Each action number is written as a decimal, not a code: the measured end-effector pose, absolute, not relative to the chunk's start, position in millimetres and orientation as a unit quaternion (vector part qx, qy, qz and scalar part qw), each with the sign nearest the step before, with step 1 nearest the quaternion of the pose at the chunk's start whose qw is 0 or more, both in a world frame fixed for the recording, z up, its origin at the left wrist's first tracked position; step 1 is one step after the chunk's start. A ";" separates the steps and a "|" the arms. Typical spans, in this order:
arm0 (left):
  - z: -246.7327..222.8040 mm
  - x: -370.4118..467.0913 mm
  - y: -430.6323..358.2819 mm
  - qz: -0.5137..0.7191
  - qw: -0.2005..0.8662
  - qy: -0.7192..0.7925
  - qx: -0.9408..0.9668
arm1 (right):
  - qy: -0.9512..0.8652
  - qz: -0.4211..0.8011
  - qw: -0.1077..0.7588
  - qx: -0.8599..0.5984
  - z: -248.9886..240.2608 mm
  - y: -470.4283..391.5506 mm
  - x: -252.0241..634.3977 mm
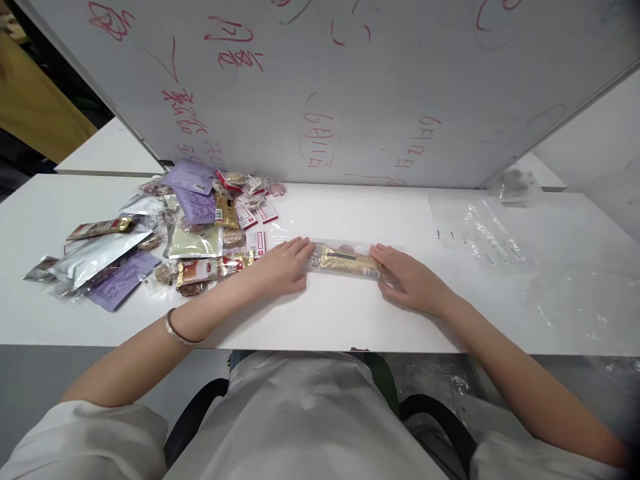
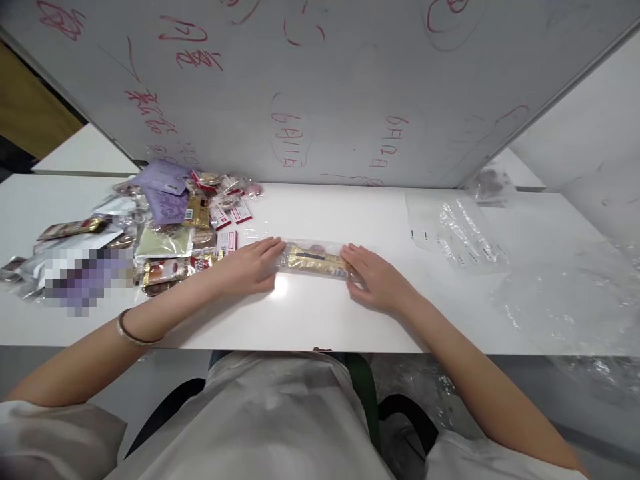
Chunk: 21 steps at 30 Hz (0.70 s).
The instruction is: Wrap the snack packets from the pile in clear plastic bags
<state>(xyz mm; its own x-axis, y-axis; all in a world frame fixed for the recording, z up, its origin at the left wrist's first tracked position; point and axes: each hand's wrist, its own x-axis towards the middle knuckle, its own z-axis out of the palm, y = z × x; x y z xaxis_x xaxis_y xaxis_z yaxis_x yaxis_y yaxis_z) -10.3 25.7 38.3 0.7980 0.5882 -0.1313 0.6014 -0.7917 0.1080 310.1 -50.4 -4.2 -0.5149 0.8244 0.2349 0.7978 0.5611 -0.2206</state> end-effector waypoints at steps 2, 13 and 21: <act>40.6 -15.1 33.7 -0.055 0.085 0.325 0.940 | -0.859 0.059 0.153 -0.486 -2.4 -51.6 313.1; 42.7 -13.6 100.4 0.059 0.271 0.383 0.881 | -0.665 0.280 0.197 -0.664 20.7 -3.4 330.3; 23.6 9.8 77.4 0.032 0.002 0.398 0.917 | -0.643 0.284 0.100 -0.704 26.3 21.8 332.3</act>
